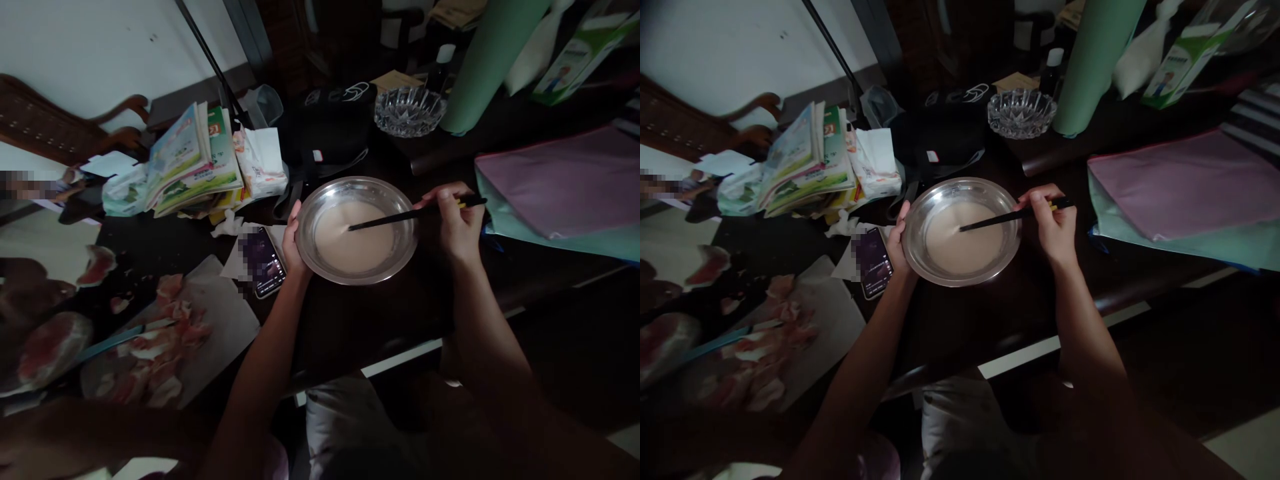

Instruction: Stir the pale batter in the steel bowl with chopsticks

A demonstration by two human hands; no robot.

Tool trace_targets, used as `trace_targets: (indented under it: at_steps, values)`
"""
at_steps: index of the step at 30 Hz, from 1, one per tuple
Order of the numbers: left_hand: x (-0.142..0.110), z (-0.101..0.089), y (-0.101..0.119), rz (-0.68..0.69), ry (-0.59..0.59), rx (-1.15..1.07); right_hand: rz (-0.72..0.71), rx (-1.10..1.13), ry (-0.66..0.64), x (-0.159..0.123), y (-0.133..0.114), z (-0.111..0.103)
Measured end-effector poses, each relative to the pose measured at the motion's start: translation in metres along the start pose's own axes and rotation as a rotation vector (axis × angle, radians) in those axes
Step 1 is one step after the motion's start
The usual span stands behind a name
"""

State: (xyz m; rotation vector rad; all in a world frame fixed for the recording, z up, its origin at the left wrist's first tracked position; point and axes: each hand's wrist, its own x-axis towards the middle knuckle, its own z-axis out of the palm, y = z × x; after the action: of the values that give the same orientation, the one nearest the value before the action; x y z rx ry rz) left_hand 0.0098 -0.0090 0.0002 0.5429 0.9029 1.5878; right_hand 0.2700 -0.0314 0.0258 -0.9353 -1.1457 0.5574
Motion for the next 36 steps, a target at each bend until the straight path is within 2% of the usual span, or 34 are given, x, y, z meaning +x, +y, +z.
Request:
trace_targets:
  at_steps: [3, 9, 14, 20, 25, 31, 36]
  values:
    - [-0.0003, 0.0007, 0.0007, -0.002, 0.005, 0.025, -0.012, 0.024, 0.106, 0.0010, 0.0022, -0.0022]
    - [0.0003, -0.0005, -0.0005, 0.009, -0.008, 0.017, 0.041, 0.040, -0.044, -0.0008, 0.0025, 0.0008]
    - [0.0018, -0.0025, -0.0006, 0.009, -0.010, 0.062, -0.004, -0.003, 0.089, 0.0016, 0.0051, -0.0041]
    - [0.0017, -0.0019, -0.0007, 0.015, -0.012, 0.047, 0.053, -0.012, -0.037, -0.0002, -0.0003, -0.0001]
    - [0.0006, -0.0013, -0.0006, 0.007, -0.014, 0.018, 0.027, -0.006, 0.076, 0.0004, 0.0016, -0.0016]
    - [0.0025, -0.0032, -0.0022, 0.014, -0.017, 0.032, 0.061, -0.023, -0.047, -0.0011, -0.0008, 0.0005]
    - [0.0020, -0.0020, -0.0017, 0.009, -0.005, 0.027, 0.018, -0.014, 0.062, 0.0007, 0.0014, -0.0022]
